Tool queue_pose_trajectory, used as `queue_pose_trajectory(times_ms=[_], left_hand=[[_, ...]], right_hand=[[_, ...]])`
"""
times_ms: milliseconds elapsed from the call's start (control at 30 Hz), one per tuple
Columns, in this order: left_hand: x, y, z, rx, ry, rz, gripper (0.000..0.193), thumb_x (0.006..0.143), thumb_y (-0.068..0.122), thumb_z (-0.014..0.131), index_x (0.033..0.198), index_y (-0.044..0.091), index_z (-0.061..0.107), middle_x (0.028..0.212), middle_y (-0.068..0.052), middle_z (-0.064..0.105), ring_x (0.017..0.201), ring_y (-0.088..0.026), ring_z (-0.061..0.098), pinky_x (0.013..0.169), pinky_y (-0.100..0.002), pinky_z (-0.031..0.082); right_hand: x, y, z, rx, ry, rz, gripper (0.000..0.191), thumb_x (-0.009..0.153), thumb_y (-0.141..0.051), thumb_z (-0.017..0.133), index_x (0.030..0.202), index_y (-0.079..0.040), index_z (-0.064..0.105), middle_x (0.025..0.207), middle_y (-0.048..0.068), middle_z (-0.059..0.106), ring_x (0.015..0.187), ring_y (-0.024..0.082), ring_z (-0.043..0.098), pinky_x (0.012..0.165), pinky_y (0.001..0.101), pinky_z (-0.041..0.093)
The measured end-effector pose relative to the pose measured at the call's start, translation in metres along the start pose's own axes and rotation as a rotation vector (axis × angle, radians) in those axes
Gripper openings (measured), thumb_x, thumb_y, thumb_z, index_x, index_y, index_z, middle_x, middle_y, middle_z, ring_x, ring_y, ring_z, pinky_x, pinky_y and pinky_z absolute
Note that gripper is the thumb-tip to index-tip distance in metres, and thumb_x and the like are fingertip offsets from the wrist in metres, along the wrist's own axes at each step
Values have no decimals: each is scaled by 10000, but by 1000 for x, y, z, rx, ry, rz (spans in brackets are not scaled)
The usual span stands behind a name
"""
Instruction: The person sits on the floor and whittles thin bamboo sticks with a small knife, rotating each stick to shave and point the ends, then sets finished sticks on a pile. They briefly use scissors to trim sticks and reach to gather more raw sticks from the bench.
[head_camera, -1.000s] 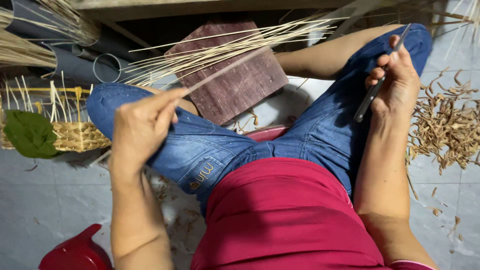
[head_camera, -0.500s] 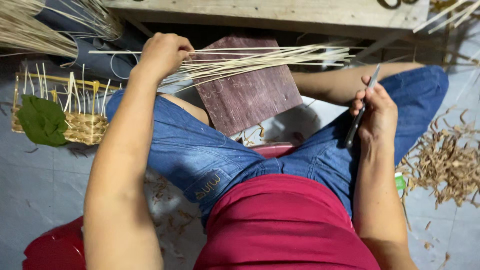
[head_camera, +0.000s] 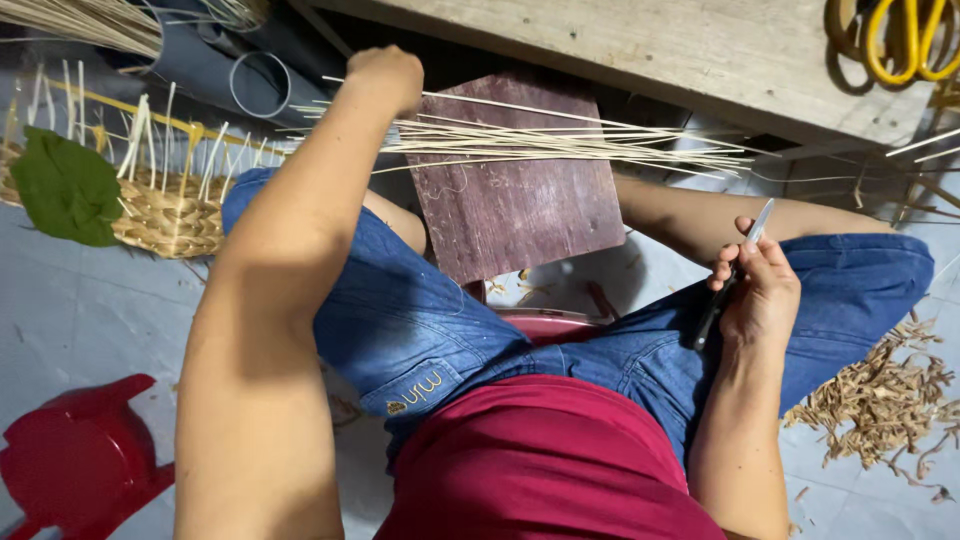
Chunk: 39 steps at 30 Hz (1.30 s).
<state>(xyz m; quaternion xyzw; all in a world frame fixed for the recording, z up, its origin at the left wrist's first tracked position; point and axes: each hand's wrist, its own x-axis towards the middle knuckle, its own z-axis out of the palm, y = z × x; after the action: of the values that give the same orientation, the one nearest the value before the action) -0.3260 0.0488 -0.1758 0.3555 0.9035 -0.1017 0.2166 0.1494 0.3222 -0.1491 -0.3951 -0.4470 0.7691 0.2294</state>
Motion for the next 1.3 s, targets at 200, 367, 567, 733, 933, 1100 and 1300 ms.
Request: queue_pose_trajectory(times_ms=[200, 367, 567, 733, 933, 1100, 1300], left_hand=[[-8, 21, -57, -392, 289, 133, 172, 925, 280, 765, 1004, 131, 792, 1008, -145, 753, 979, -345, 708, 859, -469, 539], [27, 38, -74, -510, 671, 337, 139, 916, 165, 747, 1045, 116, 756, 972, -153, 741, 916, -384, 688, 754, -514, 526], [94, 47, -66, -442, 927, 357, 195, 907, 51, 697, 1070, 134, 762, 947, -148, 729, 908, -405, 667, 798, -519, 507], [122, 51, -53, -267, 1050, 367, 89, 880, 74, 702, 965, 98, 709, 1040, -100, 676, 1020, -343, 627, 828, -494, 489], [129, 50, -51, -64, 1146, 430, 81, 884, 67, 669, 962, 86, 665, 1055, -78, 612, 1047, -279, 602, 860, -438, 468], [116, 50, -69, 10, 1149, 501, 91, 893, 63, 682, 964, 105, 642, 952, -65, 603, 953, -255, 619, 907, -433, 467], [93, 65, -97, -107, 1195, 607, 164, 873, -53, 661, 968, 74, 620, 1014, -68, 666, 1008, -244, 658, 950, -411, 466]], right_hand=[[2, 8, 2, -60, -22, 18, 327, 1054, -71, 595, 1359, 41, 627, 925, 96, 682, 687, 152, 599, 610, 267, 508], [4, 21, 9, -130, -24, 160, 310, 1007, -17, 559, 1298, 45, 645, 965, 89, 705, 722, 141, 637, 679, 253, 538], [2, 30, 14, -159, -61, 258, 297, 1025, -89, 565, 1289, 12, 654, 891, 87, 692, 702, 153, 649, 646, 271, 536], [1, 32, 19, -198, -86, 293, 310, 1014, -108, 577, 1289, 9, 660, 876, 91, 702, 680, 150, 635, 627, 267, 516], [0, 32, 24, -170, -103, 312, 318, 1005, -108, 589, 1289, 14, 663, 866, 76, 696, 676, 137, 629, 624, 264, 511], [1, 32, 26, -181, -95, 326, 326, 1001, -104, 589, 1300, 1, 663, 866, 61, 687, 671, 128, 621, 624, 262, 512], [4, 35, 25, -173, -113, 317, 322, 1006, -102, 577, 1299, 2, 661, 864, 63, 690, 671, 124, 623, 620, 268, 519]])
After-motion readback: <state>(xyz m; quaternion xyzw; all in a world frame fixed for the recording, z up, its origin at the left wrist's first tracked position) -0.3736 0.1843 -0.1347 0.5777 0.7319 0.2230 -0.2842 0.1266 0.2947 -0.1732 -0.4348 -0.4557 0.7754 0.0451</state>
